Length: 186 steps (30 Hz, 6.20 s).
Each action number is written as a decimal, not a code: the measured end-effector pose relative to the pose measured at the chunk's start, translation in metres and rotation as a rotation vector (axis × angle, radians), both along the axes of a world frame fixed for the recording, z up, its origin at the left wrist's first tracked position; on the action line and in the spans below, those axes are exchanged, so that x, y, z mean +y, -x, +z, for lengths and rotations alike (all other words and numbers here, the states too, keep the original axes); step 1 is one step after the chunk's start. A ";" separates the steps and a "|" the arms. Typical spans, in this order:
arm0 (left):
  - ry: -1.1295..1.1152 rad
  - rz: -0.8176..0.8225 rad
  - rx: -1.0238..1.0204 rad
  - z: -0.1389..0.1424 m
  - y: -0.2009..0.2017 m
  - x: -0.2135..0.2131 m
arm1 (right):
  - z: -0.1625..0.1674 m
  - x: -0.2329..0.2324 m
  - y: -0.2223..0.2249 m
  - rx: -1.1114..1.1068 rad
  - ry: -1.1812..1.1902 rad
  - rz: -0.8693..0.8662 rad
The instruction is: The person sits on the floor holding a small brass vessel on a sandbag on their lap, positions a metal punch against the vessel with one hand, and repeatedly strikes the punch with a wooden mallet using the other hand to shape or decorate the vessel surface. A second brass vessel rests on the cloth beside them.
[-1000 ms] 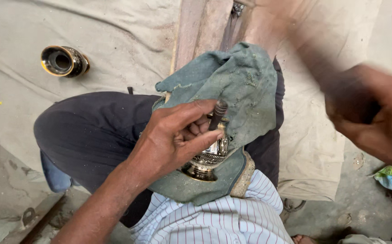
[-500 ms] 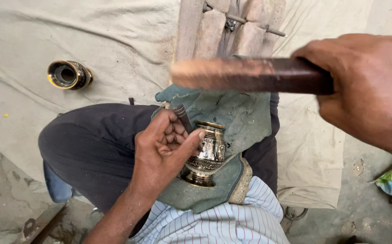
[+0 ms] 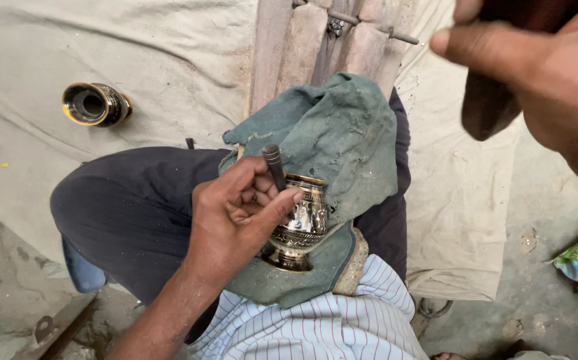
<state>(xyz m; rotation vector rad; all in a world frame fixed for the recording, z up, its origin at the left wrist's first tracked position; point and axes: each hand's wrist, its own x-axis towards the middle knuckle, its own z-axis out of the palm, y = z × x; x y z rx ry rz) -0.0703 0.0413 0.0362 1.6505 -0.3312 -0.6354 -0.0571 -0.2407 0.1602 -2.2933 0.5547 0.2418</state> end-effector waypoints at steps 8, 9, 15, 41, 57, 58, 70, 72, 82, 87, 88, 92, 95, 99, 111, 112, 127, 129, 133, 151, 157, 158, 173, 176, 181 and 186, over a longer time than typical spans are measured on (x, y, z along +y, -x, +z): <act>-0.026 0.001 -0.073 0.014 -0.002 -0.004 | -0.006 -0.024 0.002 0.597 0.982 0.801; -0.012 0.007 -0.082 0.017 -0.002 -0.004 | -0.011 -0.029 0.004 0.637 1.073 0.841; -0.021 0.032 -0.109 0.030 -0.001 0.002 | -0.047 -0.063 0.044 -0.244 0.081 0.138; -0.082 -0.512 -0.324 0.029 -0.028 -0.026 | -0.053 -0.042 0.159 -0.004 0.119 -0.018; 0.066 -0.083 -0.068 0.017 -0.018 -0.010 | -0.147 -0.023 0.221 0.188 -0.281 -0.439; 0.036 -0.027 -0.036 0.013 -0.016 -0.011 | -0.153 -0.011 0.224 0.107 -0.406 -0.496; -0.143 0.019 -0.499 -0.016 0.019 -0.060 | -0.182 0.091 0.161 -0.111 -0.955 -0.393; -0.123 0.041 -0.471 -0.026 0.015 -0.058 | -0.185 0.096 0.154 -0.195 -0.994 -0.347; 0.304 0.056 0.028 -0.070 0.002 -0.040 | -0.155 0.100 0.151 -0.188 -0.813 -0.511; 0.053 0.102 -0.422 -0.058 -0.004 -0.006 | -0.171 0.057 0.147 -0.078 -0.615 -0.557; -0.097 0.143 -0.349 -0.057 -0.003 0.011 | -0.179 0.044 0.148 -0.044 -0.583 -0.606; -0.556 0.039 -0.524 -0.059 -0.013 0.083 | -0.201 0.004 0.158 0.012 -0.544 -0.673; -0.711 -0.035 -0.548 -0.062 -0.008 0.114 | -0.204 0.007 0.158 0.156 -0.432 -0.634; -0.924 -0.059 -0.772 -0.048 -0.014 0.120 | -0.199 0.039 0.170 -0.117 -0.438 -0.787; 0.079 0.108 -0.272 0.018 0.014 0.046 | -0.204 0.042 0.126 -0.059 -0.420 -0.688; 0.114 0.096 -0.246 0.019 0.018 0.045 | -0.200 0.046 0.118 -0.048 -0.419 -0.677; 0.176 0.040 0.281 0.000 0.004 0.043 | -0.181 0.062 0.183 -0.145 -0.403 -0.699; 0.107 -0.003 0.234 0.004 -0.002 0.033 | -0.177 0.062 0.183 -0.153 -0.414 -0.706; 0.072 -0.097 0.147 0.009 -0.018 0.014 | -0.188 0.054 0.188 -0.062 -0.453 -0.693; -0.074 -0.544 0.159 0.001 -0.065 -0.037 | -0.102 -0.011 0.200 -0.075 -0.406 -0.564; 0.064 -0.558 -0.015 0.001 -0.066 -0.036 | -0.067 -0.015 0.169 0.019 -0.328 -0.515; 0.133 -0.549 -0.103 0.002 -0.065 -0.035 | -0.063 -0.014 0.164 0.043 -0.263 -0.495; 0.179 -0.713 -0.133 -0.015 -0.071 -0.045 | -0.052 -0.017 0.148 0.103 -0.098 -0.418; 0.205 -0.721 -0.166 -0.014 -0.073 -0.046 | -0.049 -0.020 0.149 0.650 0.446 0.025; 0.149 -0.768 -0.147 -0.013 -0.077 -0.046 | -0.056 -0.026 0.170 0.228 0.105 -0.203; 0.234 -0.780 -0.177 -0.017 -0.076 -0.051 | -0.069 -0.031 0.195 0.112 0.071 -0.279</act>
